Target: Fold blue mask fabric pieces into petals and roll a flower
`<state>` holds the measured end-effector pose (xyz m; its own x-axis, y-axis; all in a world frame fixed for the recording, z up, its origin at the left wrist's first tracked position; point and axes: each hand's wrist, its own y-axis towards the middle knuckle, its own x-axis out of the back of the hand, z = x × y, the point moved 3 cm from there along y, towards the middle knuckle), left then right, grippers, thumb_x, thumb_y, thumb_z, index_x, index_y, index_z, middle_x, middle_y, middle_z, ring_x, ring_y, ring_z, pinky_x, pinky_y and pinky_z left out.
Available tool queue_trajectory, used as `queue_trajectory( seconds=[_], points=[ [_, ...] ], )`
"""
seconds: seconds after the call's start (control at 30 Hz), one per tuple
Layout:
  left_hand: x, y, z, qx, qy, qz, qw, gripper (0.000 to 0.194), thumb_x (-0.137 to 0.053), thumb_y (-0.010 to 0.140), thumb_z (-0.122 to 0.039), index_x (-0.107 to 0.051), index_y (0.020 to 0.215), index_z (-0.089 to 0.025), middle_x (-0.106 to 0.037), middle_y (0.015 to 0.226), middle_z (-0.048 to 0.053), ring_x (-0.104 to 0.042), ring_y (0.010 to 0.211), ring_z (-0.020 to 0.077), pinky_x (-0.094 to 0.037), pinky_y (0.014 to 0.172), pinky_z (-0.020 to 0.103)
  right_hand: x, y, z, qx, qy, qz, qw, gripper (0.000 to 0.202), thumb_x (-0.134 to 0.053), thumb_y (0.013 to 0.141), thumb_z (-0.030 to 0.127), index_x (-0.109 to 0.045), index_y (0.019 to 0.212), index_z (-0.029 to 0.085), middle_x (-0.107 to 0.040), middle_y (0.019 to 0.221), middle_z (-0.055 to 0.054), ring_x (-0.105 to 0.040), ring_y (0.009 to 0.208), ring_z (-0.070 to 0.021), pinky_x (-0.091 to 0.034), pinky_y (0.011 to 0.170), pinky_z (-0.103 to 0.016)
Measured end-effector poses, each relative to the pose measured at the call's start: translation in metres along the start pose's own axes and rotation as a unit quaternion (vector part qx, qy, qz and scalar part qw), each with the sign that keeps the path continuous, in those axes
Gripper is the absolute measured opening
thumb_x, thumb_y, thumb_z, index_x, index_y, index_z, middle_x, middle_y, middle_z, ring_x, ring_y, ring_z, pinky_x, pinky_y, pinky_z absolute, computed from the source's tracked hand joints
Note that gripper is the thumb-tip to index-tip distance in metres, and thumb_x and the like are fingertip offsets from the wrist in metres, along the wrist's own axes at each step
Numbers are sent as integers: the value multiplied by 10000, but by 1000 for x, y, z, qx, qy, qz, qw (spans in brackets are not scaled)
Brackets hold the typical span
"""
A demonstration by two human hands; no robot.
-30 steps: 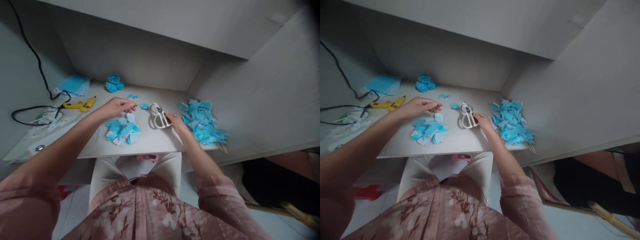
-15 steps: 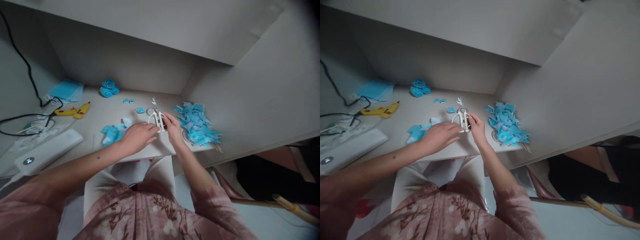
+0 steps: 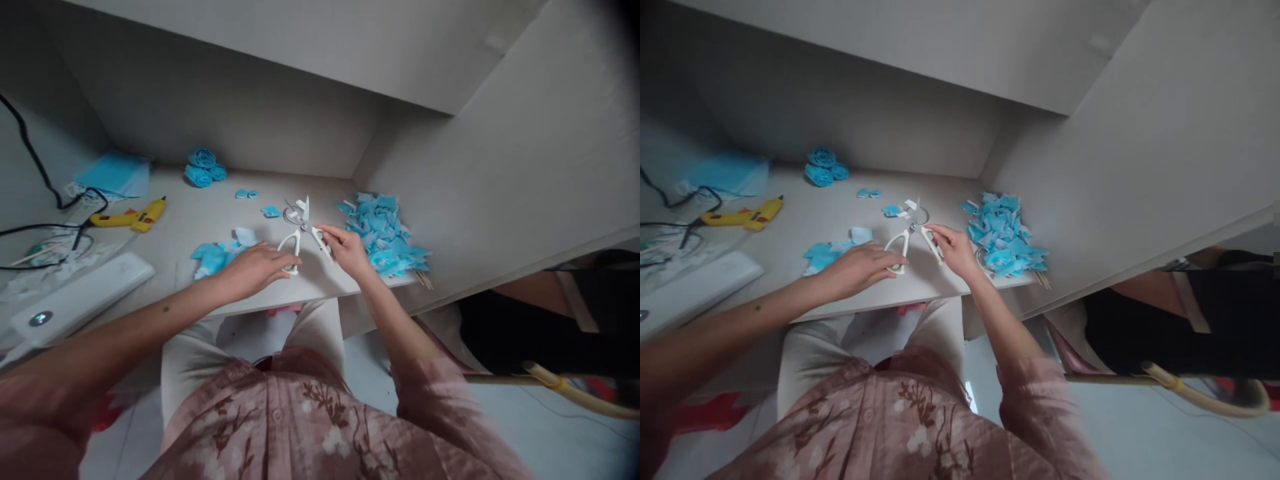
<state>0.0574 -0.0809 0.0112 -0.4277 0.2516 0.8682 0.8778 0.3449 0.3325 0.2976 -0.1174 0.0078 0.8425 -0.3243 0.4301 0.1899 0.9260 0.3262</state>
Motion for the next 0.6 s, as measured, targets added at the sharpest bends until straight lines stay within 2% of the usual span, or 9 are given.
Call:
queue_trajectory(
  seconds=[0.1, 0.2, 0.27, 0.4, 0.5, 0.6],
  points=[
    [7, 16, 18, 35, -6, 27, 999, 311, -643, 950, -307, -723, 1249, -287, -770, 1157, 95, -684, 1034, 288, -423, 927, 367, -10, 18, -18, -35, 20, 6, 999, 382, -598, 844, 377, -806, 1079, 159, -652, 724, -3, -470, 603, -123, -384, 601, -257],
    [16, 30, 33, 64, -14, 99, 993, 329, -717, 885, -305, -757, 1211, -282, -753, 1265, 103, -679, 1116, 323, -425, 917, 350, -21, 37, -43, -101, 20, 48, 994, 396, -564, 844, 335, -787, 1103, 134, -568, 633, 34, -400, 539, -103, -343, 547, -239],
    [24, 34, 42, 75, -38, 128, 988, 322, -743, 853, -320, -779, 1172, -293, -752, 1280, 91, -680, 1118, 319, -428, 913, 329, -24, 48, -57, -120, 5, 68, 990, 381, -554, 857, 321, -787, 1086, 124, -562, 619, 37, -400, 539, -101, -331, 541, -231],
    [43, 31, 63, 106, -58, 131, 984, 381, -741, 833, -404, -779, 1197, -302, -760, 1269, 81, -673, 1143, 308, -440, 948, 308, -20, 62, -75, -123, -25, 78, 989, 300, -594, 862, 255, -812, 1019, 122, -614, 630, 17, -450, 565, -109, -346, 581, -238],
    [58, 28, 79, 131, -54, 108, 984, 465, -704, 843, -493, -761, 1249, -273, -747, 1301, 83, -655, 1196, 310, -447, 1009, 319, -18, 65, -77, -89, -91, 85, 988, 279, -595, 897, 216, -827, 1032, 141, -736, 796, -45, -592, 711, -151, -429, 714, -258],
    [68, 29, 85, 165, -43, 121, 978, 575, -621, 884, -570, -703, 1356, -252, -722, 1350, 93, -657, 1212, 302, -453, 1046, 337, -18, 70, -70, -1, -225, 106, 969, 329, -537, 951, 201, -821, 1115, 167, -783, 1100, -108, -694, 995, -211, -476, 907, -284]
  ],
)
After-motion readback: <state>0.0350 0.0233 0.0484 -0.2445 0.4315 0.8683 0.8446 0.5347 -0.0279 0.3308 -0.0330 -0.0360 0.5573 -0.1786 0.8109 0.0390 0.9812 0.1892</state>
